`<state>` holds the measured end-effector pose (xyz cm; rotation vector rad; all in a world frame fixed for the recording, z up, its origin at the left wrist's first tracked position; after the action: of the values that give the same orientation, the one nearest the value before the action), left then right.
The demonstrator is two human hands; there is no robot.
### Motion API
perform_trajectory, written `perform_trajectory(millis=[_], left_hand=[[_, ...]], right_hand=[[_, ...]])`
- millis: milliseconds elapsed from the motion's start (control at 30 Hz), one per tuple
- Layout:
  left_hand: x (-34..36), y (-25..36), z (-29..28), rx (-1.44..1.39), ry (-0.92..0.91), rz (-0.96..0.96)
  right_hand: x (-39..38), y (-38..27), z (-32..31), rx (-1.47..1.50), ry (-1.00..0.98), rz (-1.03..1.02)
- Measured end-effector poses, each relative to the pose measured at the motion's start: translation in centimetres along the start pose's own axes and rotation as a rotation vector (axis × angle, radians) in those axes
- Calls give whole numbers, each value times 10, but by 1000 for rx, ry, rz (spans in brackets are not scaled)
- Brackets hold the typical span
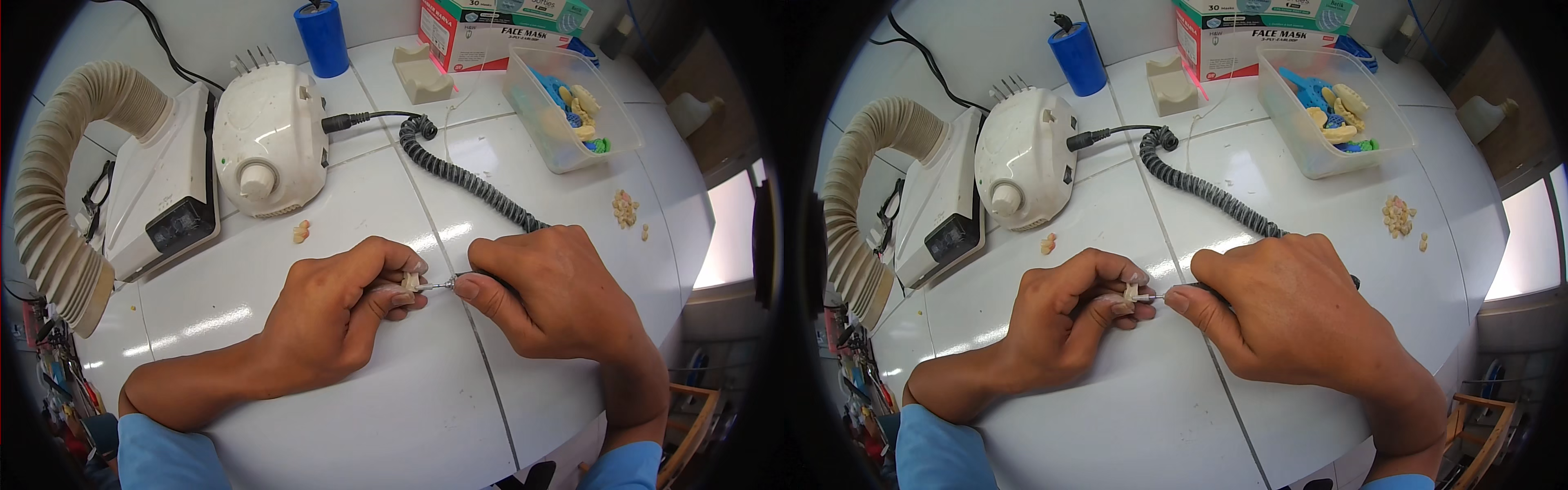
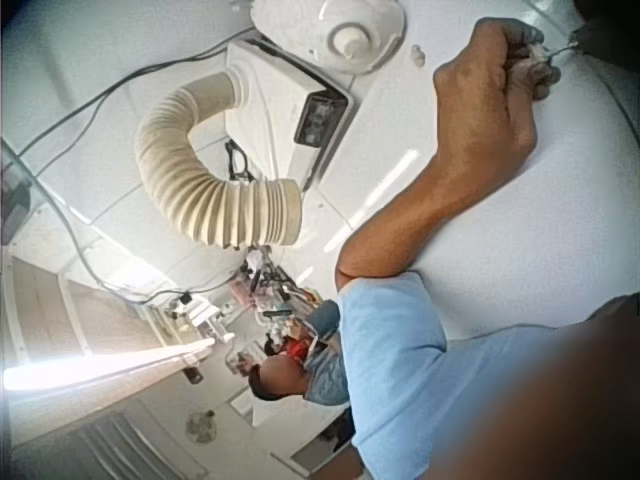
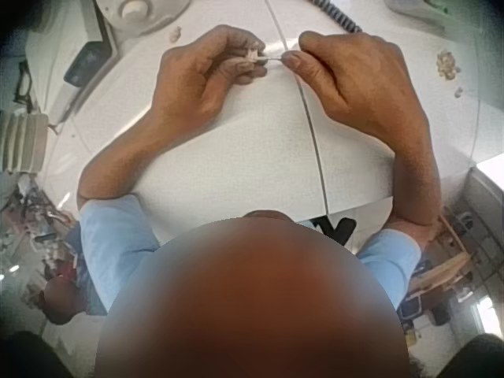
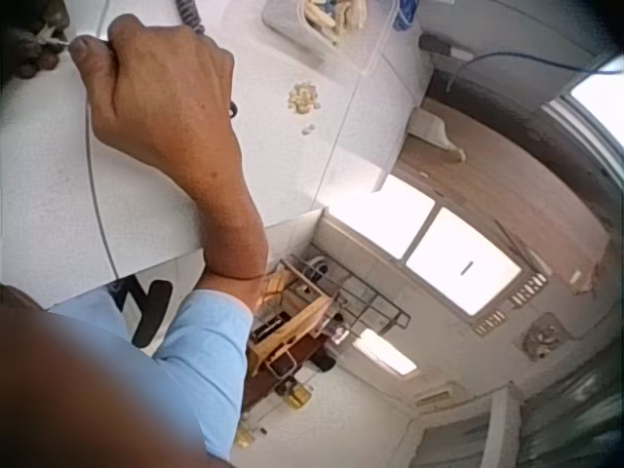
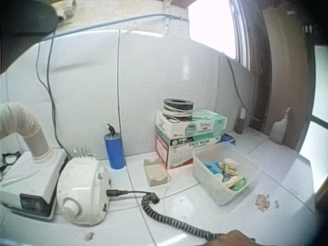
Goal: The person is polishing a dental crown or denture component using a high-speed dental rotary tool on a laboratory bench.
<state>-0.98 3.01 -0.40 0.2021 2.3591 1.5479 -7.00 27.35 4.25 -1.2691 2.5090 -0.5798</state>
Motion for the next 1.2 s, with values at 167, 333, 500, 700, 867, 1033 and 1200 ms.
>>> perform_trajectory(millis=[167, 333, 500, 700, 867, 1033, 1200], left_hand=[[0, 0, 0, 4, -3, 1], [0, 0, 0, 14, 0, -1], [0, 0, 0, 11, 0, 6], [0, 1, 0, 17, 2, 6], [0, -1, 0, 18, 2, 7], [-1, 1, 0, 23, -3, -3], [-1, 1, 0, 19, -1, -1]], right_hand=[[0, 0, 1, -7, -1, -4], [0, 0, 0, 8, -10, 4], [0, 1, 3, 7, 26, 3], [1, 1, 2, 7, 19, 20], [0, 1, 2, 14, 18, 5], [0, 1, 3, -11, 43, 8], [0, 1, 5, 1, 49, 8]])
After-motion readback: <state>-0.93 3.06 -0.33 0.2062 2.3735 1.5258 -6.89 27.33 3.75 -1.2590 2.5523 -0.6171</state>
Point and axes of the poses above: each hand's wrist, its own x-axis towards the middle knuckle, its own z-axis out of the palm, y = z × x, the point moved 1 cm from there along x, towards the middle knuckle, and after that the axes turned 12 degrees about -z, right-handed, at the moved point
